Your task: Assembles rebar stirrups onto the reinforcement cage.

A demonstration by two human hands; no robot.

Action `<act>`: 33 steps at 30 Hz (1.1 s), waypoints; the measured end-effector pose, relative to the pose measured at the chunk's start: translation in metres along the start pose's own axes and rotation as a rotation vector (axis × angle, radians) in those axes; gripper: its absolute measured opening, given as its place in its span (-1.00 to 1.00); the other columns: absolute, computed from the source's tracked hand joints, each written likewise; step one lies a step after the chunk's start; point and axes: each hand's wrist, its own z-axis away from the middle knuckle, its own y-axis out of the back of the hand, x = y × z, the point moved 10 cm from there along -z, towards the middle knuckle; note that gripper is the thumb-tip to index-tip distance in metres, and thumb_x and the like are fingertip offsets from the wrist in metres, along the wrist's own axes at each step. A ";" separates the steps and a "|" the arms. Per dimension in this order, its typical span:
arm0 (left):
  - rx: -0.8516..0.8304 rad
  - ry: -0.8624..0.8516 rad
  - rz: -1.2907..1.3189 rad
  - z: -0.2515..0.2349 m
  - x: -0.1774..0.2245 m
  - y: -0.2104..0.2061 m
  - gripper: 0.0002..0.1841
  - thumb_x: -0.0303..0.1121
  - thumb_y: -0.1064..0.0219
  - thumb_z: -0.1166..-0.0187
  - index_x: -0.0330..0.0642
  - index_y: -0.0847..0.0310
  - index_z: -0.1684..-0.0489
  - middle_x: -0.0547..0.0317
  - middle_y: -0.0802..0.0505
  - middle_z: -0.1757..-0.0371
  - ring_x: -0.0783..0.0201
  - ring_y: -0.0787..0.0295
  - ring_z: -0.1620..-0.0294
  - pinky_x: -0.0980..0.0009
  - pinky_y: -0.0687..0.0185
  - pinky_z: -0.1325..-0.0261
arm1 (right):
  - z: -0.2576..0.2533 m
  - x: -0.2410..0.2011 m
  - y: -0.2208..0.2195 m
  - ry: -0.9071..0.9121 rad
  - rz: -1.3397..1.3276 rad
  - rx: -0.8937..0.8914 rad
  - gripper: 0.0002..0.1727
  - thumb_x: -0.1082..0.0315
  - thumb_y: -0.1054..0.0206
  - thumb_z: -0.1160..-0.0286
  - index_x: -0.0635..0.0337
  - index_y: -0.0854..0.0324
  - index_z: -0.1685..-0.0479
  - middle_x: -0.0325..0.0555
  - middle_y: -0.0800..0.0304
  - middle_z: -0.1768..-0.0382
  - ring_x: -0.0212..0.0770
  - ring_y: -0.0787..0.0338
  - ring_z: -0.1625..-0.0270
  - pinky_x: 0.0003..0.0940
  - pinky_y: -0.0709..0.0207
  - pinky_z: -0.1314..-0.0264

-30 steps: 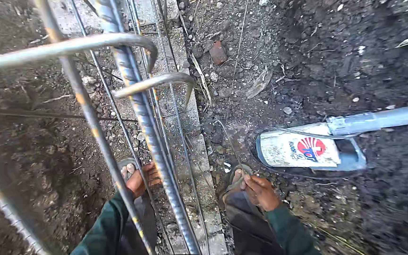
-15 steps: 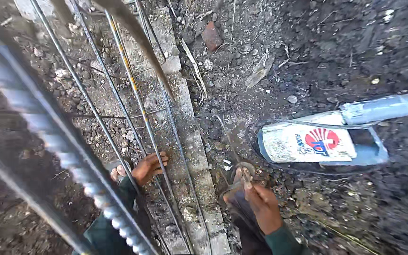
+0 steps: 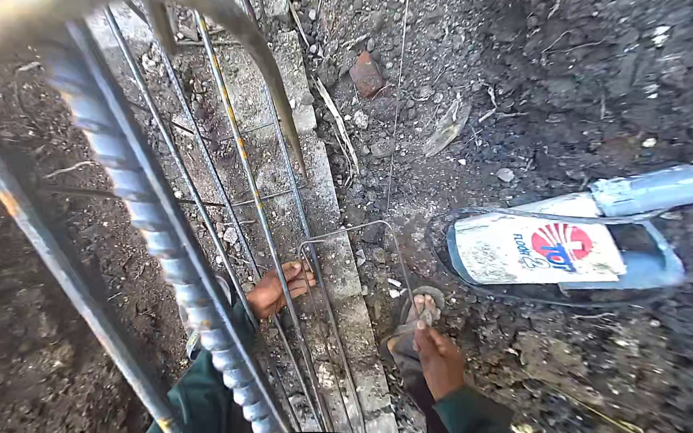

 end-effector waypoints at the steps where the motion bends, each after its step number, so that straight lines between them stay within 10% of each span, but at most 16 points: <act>1: -0.025 0.023 -0.049 -0.007 -0.001 0.000 -0.62 -0.22 0.06 -0.92 -0.35 -0.47 -0.34 -0.08 -0.88 -0.01 0.08 -0.90 -0.04 0.17 -0.79 -0.23 | -0.005 0.005 0.001 -0.026 0.056 0.038 -0.51 0.16 -0.02 -0.79 0.22 -0.60 0.52 -0.38 -0.40 0.71 -0.45 -0.40 0.63 -0.37 -0.42 0.44; 9: 0.064 0.051 -0.407 -0.037 0.014 -0.003 -0.62 -0.15 -0.13 -0.85 -0.31 -0.56 0.26 0.10 -0.85 0.50 0.19 -0.92 0.43 0.28 -0.90 0.20 | -0.026 0.012 0.010 0.002 0.271 0.171 -0.40 0.04 -0.03 -0.82 0.31 -0.70 0.50 -0.11 -0.55 0.65 -0.17 -0.59 0.53 0.00 -0.51 0.33; 17: 0.423 0.087 -0.796 -0.057 0.032 -0.003 -0.46 0.15 -0.41 -0.57 -0.27 -0.70 0.33 0.12 -0.84 0.56 0.23 -0.84 0.60 0.25 -0.84 0.41 | -0.010 -0.028 0.018 0.172 0.470 0.360 -0.38 -0.06 -0.15 -0.73 0.35 -0.81 0.40 0.17 -0.80 0.55 0.18 -0.83 0.43 0.29 -0.62 0.27; 23: 0.601 -0.008 -0.974 -0.047 0.042 0.008 -0.35 0.30 -0.47 -0.40 -0.28 -0.74 0.32 -0.07 -0.84 0.32 -0.01 -0.84 0.24 -0.08 -0.71 0.00 | -0.053 -0.028 -0.005 0.268 0.536 0.334 -0.23 -0.23 0.00 -0.72 0.29 -0.77 0.51 0.13 -0.72 0.63 0.19 -0.77 0.49 0.36 -0.57 0.30; 28: 0.392 -0.120 -0.618 -0.034 0.024 0.034 -0.60 -0.07 -0.16 -0.83 -0.33 -0.57 -0.05 0.06 -0.87 0.37 0.22 -0.87 0.48 0.27 -0.86 0.31 | -0.087 -0.023 -0.022 0.224 0.520 0.246 -0.27 -0.18 -0.01 -0.76 0.33 -0.80 0.38 0.21 -0.79 0.50 0.27 -0.83 0.34 0.41 -0.57 0.15; 33: 0.499 -0.070 -0.533 0.000 0.017 0.068 -0.56 -0.11 0.05 -0.92 -0.37 -0.55 -0.11 -0.02 -0.87 0.39 0.14 -0.86 0.52 0.21 -0.86 0.38 | -0.116 -0.005 -0.059 0.094 0.589 0.075 -0.27 -0.17 0.05 -0.84 0.31 -0.82 0.20 0.29 -0.87 0.27 0.33 -0.87 0.05 0.40 -0.58 -0.12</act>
